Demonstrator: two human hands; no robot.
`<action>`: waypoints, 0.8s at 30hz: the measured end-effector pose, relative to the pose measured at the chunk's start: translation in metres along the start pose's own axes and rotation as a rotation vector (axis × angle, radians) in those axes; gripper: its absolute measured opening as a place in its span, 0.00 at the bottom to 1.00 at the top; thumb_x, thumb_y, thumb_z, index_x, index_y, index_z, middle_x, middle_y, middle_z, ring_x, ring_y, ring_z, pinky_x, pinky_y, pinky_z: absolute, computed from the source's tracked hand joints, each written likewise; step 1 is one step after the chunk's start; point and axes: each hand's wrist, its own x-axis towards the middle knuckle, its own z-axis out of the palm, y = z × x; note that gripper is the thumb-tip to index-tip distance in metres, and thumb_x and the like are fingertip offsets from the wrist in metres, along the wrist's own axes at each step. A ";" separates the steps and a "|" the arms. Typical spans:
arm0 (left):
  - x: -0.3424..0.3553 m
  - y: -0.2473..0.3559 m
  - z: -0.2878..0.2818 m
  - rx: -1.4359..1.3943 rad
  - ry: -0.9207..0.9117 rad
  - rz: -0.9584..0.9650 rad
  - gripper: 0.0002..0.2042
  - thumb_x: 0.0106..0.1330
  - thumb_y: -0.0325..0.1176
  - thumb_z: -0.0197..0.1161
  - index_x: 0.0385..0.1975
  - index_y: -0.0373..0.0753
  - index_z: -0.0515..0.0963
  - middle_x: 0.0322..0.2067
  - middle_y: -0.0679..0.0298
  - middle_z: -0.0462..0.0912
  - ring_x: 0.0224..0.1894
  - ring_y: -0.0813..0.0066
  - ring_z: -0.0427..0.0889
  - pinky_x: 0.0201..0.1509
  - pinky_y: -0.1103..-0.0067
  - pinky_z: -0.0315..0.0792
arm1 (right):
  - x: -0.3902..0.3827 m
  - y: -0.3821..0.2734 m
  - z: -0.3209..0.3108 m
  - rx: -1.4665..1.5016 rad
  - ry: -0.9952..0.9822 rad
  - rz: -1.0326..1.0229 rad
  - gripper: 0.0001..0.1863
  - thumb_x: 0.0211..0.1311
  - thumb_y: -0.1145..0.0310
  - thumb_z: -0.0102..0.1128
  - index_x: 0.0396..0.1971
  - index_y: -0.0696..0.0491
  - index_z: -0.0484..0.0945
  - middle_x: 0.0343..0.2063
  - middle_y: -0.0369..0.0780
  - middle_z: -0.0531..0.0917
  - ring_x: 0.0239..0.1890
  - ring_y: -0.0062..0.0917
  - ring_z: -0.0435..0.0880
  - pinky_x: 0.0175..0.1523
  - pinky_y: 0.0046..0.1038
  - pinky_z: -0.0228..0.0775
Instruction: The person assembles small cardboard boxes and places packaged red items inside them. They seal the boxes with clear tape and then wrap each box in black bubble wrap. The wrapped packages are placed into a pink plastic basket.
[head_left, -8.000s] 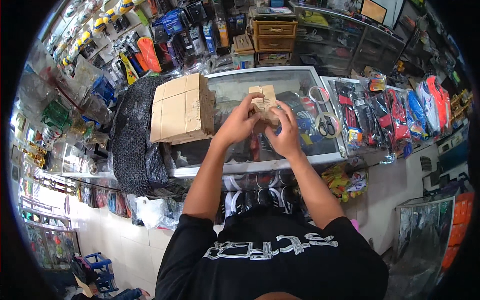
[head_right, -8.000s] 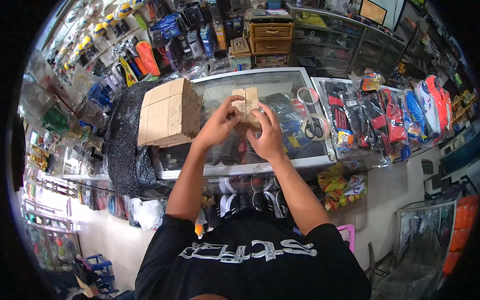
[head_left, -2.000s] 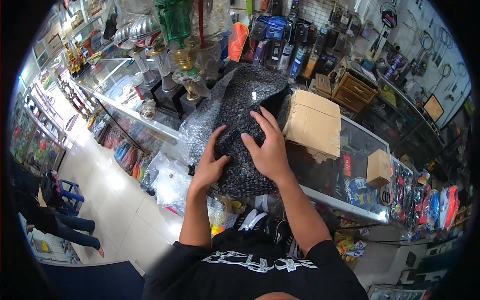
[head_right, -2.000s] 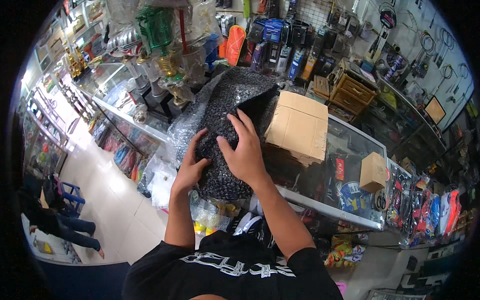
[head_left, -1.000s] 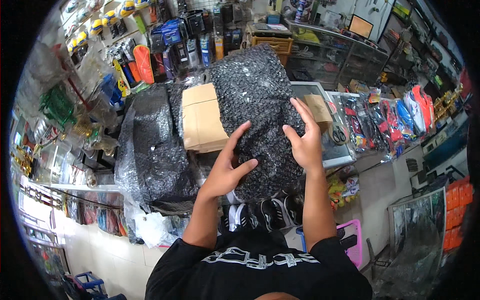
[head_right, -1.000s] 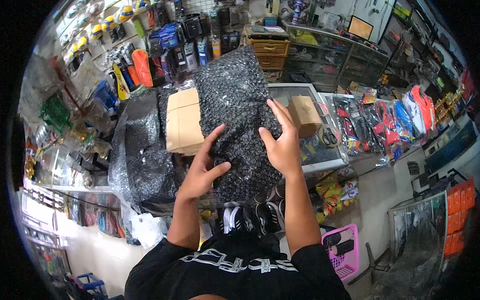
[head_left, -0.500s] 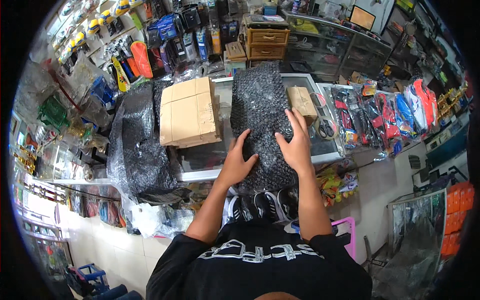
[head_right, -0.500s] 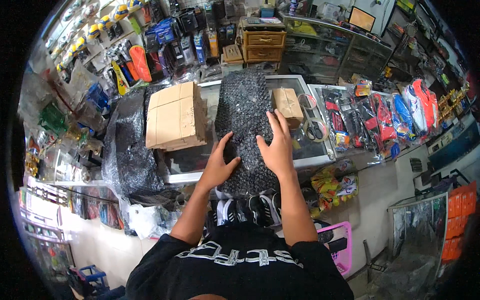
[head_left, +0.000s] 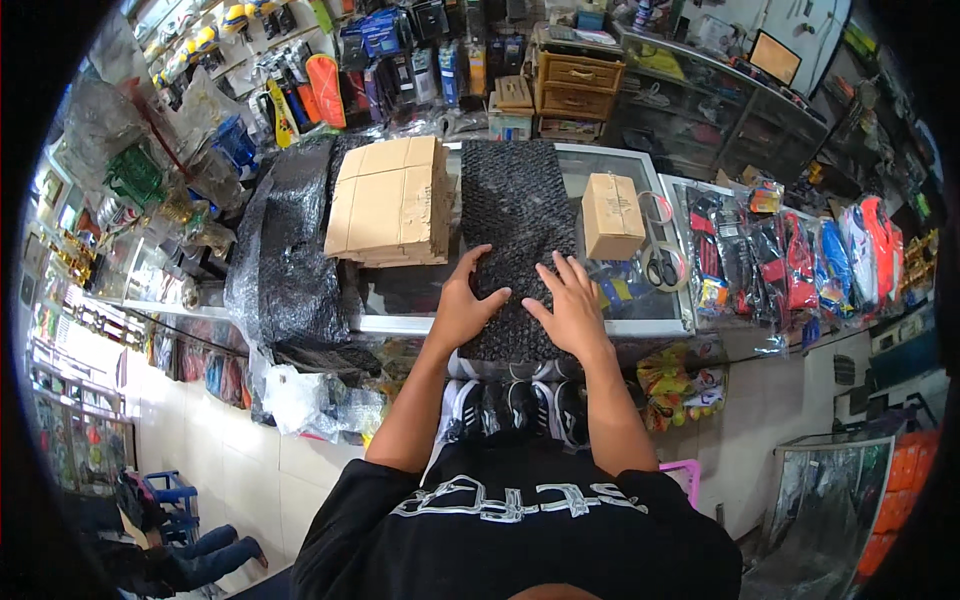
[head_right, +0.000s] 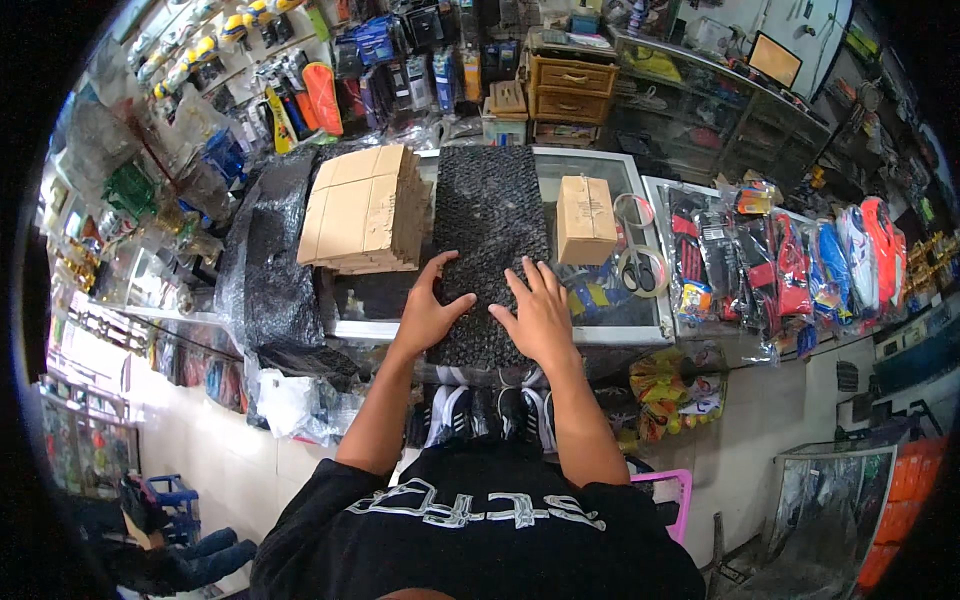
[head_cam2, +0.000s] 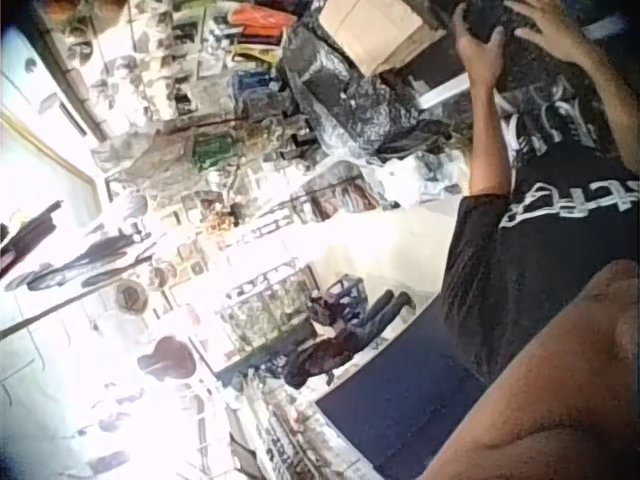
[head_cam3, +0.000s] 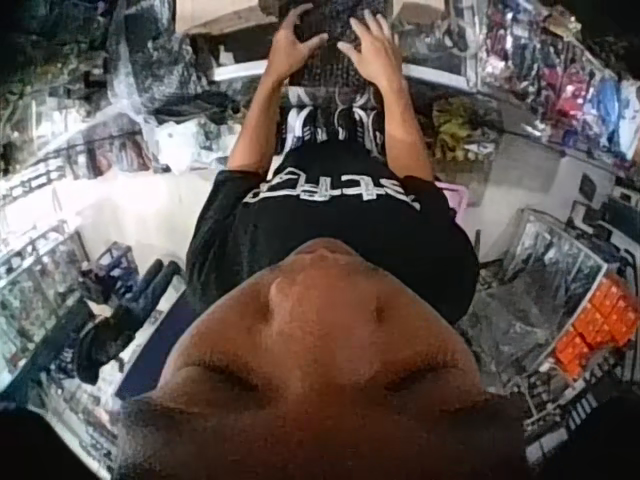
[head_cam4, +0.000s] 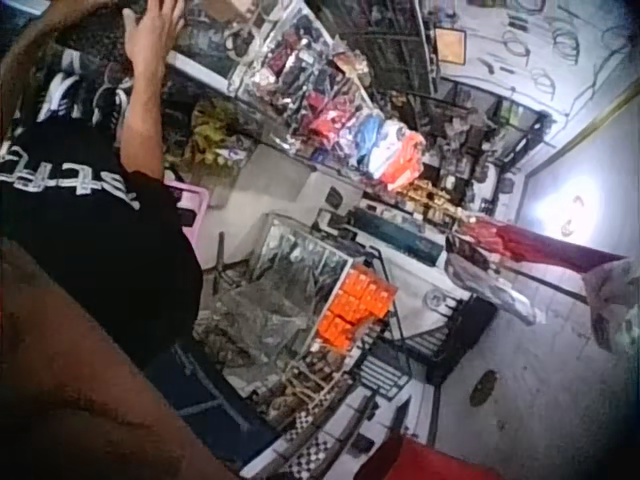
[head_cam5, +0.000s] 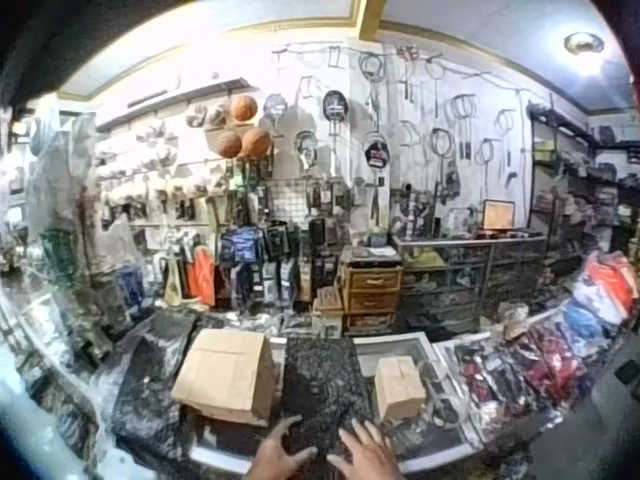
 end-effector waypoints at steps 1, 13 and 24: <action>-0.003 0.002 -0.002 -0.003 0.013 -0.016 0.37 0.59 0.32 0.81 0.70 0.40 0.75 0.57 0.45 0.85 0.60 0.49 0.82 0.68 0.62 0.75 | 0.000 0.000 0.001 -0.004 0.018 0.008 0.37 0.71 0.49 0.72 0.73 0.53 0.77 0.79 0.50 0.68 0.81 0.49 0.62 0.80 0.54 0.57; -0.021 -0.001 -0.002 0.202 0.173 0.147 0.34 0.59 0.22 0.76 0.69 0.44 0.79 0.72 0.52 0.71 0.77 0.47 0.63 0.82 0.58 0.58 | -0.009 0.009 -0.002 0.034 0.056 -0.033 0.35 0.71 0.51 0.72 0.71 0.54 0.78 0.78 0.52 0.69 0.81 0.49 0.63 0.81 0.50 0.59; -0.013 -0.019 0.007 0.418 -0.099 0.194 0.25 0.67 0.37 0.75 0.65 0.45 0.84 0.76 0.52 0.73 0.83 0.47 0.62 0.83 0.50 0.55 | -0.016 0.012 0.000 0.052 0.099 -0.019 0.33 0.70 0.51 0.72 0.70 0.49 0.80 0.77 0.48 0.71 0.80 0.47 0.63 0.82 0.49 0.56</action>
